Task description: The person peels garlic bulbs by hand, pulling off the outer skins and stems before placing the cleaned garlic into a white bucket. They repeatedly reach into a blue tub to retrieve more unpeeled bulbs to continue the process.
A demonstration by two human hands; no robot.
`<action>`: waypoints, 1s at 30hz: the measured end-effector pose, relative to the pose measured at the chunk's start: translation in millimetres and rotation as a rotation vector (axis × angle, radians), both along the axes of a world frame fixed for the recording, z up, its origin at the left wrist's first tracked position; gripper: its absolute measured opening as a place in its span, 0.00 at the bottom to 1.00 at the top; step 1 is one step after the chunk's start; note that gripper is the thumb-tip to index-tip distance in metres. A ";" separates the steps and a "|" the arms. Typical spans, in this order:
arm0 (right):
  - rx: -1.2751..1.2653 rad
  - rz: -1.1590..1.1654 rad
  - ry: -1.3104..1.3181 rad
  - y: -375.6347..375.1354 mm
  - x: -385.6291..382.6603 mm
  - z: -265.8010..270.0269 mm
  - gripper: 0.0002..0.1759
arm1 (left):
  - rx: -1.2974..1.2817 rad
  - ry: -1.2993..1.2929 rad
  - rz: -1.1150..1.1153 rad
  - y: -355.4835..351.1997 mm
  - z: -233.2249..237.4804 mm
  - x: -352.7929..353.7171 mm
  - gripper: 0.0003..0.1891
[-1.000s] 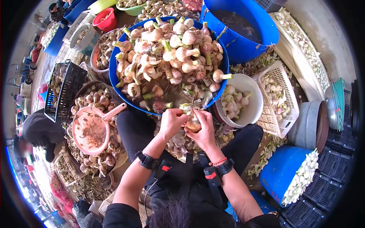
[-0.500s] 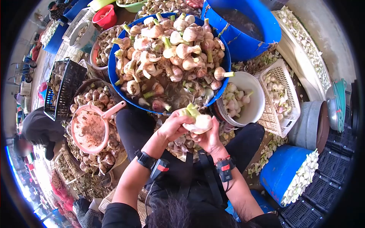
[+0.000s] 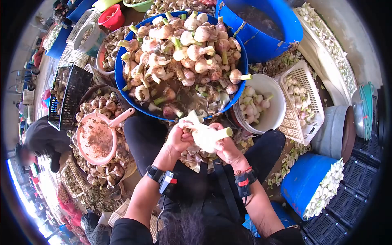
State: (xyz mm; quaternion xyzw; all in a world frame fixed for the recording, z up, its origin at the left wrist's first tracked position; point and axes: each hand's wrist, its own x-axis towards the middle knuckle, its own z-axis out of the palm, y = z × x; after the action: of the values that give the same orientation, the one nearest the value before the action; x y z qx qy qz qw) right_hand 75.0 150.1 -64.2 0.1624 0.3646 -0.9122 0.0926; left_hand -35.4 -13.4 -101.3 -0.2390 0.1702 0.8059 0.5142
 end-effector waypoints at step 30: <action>-0.168 -0.339 -0.518 13.4 -10.7 -27.6 0.12 | -1.340 1.667 -1.538 -0.4 -53.3 -107.0 0.25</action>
State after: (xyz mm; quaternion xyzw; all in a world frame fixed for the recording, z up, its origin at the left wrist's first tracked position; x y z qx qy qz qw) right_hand 64.3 163.5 -91.7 0.4395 0.2199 -0.8699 0.0424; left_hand -142.4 -13.7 -154.5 0.2769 0.8895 -0.0259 0.3626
